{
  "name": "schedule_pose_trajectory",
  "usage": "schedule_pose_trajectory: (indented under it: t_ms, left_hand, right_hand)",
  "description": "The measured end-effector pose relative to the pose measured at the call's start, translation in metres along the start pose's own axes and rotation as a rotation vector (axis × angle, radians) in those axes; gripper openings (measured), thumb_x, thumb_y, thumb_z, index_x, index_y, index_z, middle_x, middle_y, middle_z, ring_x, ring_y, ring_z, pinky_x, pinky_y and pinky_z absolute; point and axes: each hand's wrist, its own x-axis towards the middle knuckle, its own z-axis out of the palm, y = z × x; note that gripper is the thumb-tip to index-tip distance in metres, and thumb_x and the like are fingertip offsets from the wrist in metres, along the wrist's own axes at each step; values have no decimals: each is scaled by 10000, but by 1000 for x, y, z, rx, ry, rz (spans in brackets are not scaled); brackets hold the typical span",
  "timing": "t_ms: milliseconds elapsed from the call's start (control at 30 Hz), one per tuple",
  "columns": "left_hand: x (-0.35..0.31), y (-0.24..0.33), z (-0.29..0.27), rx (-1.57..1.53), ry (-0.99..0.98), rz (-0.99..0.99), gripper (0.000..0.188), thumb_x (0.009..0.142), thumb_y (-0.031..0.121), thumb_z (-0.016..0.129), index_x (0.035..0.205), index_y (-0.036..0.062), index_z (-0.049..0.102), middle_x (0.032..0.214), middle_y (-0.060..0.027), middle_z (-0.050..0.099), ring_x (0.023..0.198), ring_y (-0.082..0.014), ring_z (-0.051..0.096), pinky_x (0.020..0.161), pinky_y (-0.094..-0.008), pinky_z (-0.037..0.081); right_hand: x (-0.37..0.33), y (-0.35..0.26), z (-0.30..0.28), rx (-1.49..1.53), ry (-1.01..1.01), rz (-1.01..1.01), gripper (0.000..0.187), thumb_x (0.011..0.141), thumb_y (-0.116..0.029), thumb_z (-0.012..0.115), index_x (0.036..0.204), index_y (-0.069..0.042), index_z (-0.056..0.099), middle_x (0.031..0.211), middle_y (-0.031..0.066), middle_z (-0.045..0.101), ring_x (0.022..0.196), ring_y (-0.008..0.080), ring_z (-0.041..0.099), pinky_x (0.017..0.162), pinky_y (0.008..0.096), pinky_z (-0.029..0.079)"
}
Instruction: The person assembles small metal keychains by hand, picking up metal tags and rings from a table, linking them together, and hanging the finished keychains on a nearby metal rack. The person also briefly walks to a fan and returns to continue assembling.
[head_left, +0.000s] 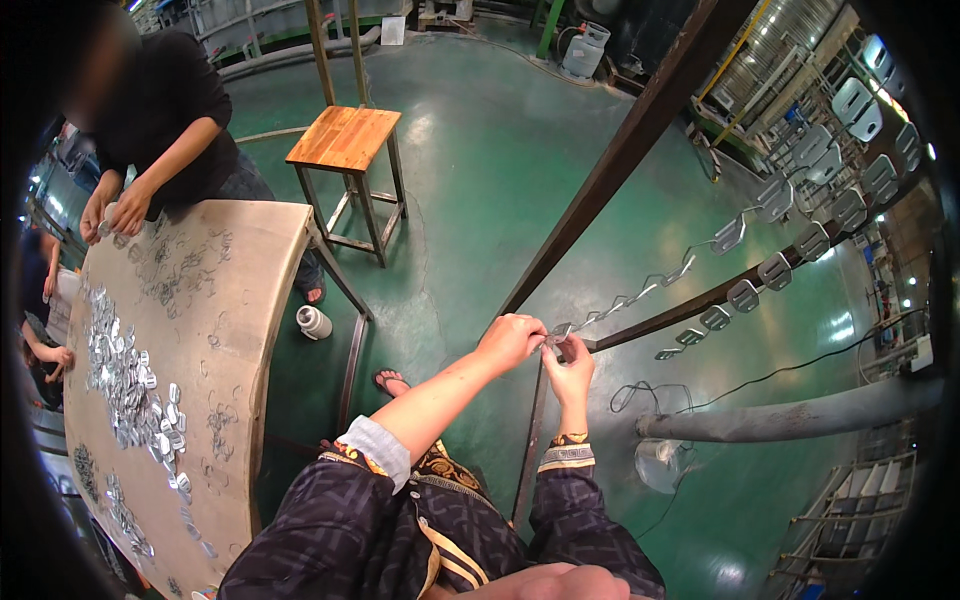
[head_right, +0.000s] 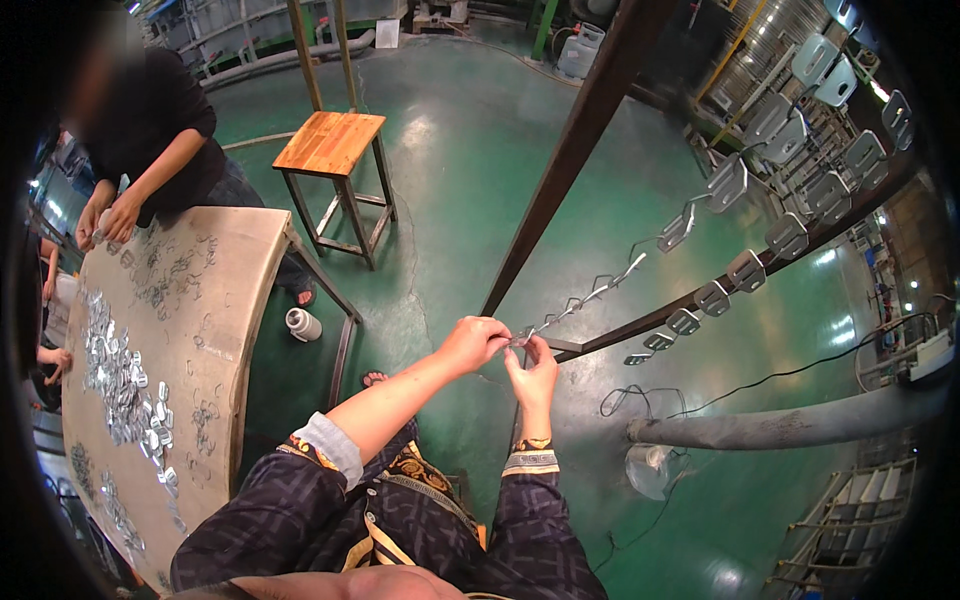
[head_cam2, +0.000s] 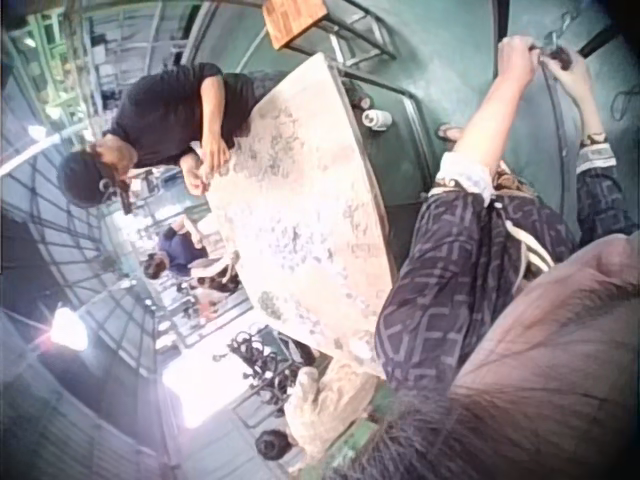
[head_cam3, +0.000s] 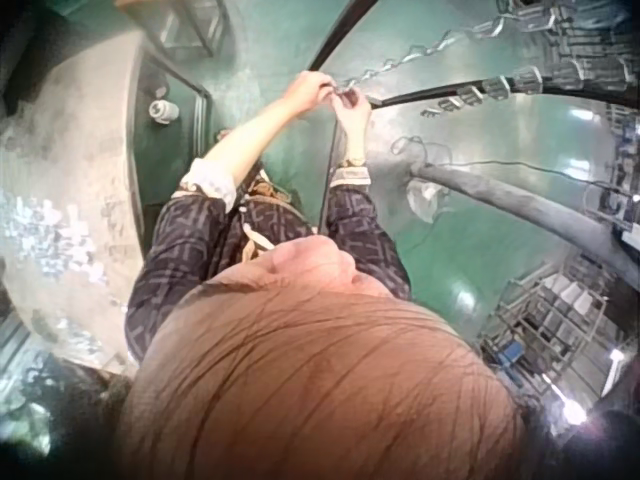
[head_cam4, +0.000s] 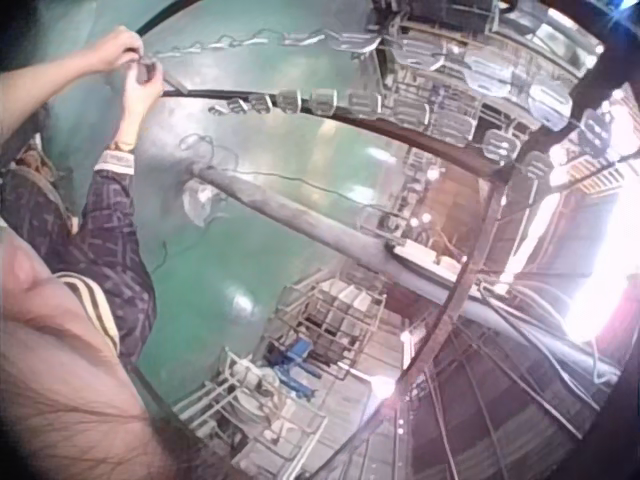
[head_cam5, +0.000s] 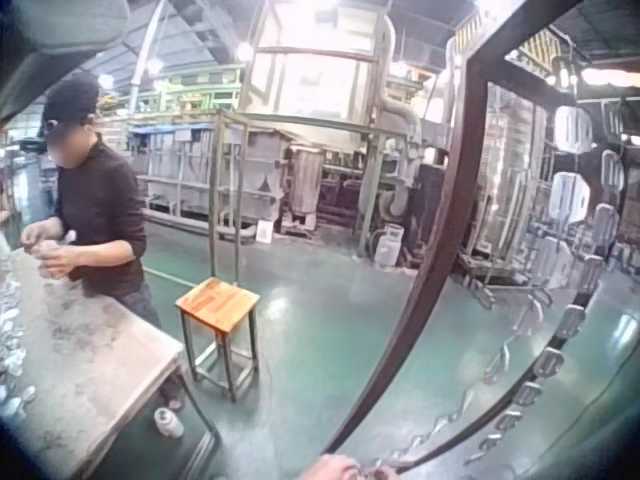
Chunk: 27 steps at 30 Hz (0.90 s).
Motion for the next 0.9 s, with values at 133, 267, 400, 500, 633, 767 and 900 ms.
schedule_pose_trajectory:
  t_ms: [133, 267, 400, 500, 633, 767, 900]
  left_hand:
    - [-1, 2, -1, -42, 59, 35, 92, 787, 94, 662, 838, 20, 683, 820, -137, 679, 751, -322, 656, 678, -398, 523]
    - [1, 7, -3, -143, 153, -9, 98, 799, 68, 685, 872, 2, 687, 750, -119, 677, 615, -197, 642, 578, -310, 498]
    - [2, 12, -2, -232, 157, -70, 98, 808, 74, 693, 871, -1, 689, 726, -81, 678, 593, -113, 607, 557, -278, 483]
    - [0, 18, -5, -229, 133, -103, 99, 813, 75, 693, 876, -2, 692, 737, -88, 682, 602, -115, 611, 563, -277, 486]
    - [-1, 25, -3, -254, 131, -99, 111, 816, 89, 695, 879, -2, 694, 748, -94, 683, 623, -124, 619, 579, -275, 490]
    - [-1, 45, -1, -284, 107, -85, 117, 816, 93, 690, 882, -4, 693, 754, -97, 684, 632, -133, 621, 593, -278, 493]
    - [4, 62, 10, -310, 56, -61, 109, 812, 86, 682, 877, -1, 693, 749, -99, 682, 628, -135, 620, 593, -284, 492]
  right_hand:
    - [-2, -38, 9, -253, 131, -76, 151, 804, -94, 679, 864, 42, 656, 809, 149, 700, 773, 227, 695, 715, 312, 525]
    - [8, -40, 7, -354, 155, -68, 166, 809, -122, 655, 910, 5, 691, 787, 181, 686, 731, 276, 694, 682, 338, 514]
    - [14, -32, -15, -348, 161, -117, 177, 802, -120, 666, 927, 1, 697, 841, 149, 700, 758, 232, 688, 685, 339, 517]
    - [27, -27, -47, -278, 388, -137, 276, 796, -123, 697, 1024, 23, 649, 863, 133, 680, 718, 181, 647, 682, 306, 518]
    - [62, -34, -91, -258, 559, -213, 438, 786, -145, 741, 1144, 51, 585, 928, 156, 669, 697, 153, 637, 643, 276, 521]
    - [74, -62, -104, -376, 579, -171, 324, 785, -167, 747, 1006, 52, 657, 794, 126, 687, 658, 134, 646, 612, 279, 520]
    - [67, -61, -114, -451, 552, -154, 212, 817, -155, 709, 857, 52, 689, 643, 83, 666, 584, 116, 631, 569, 263, 494]
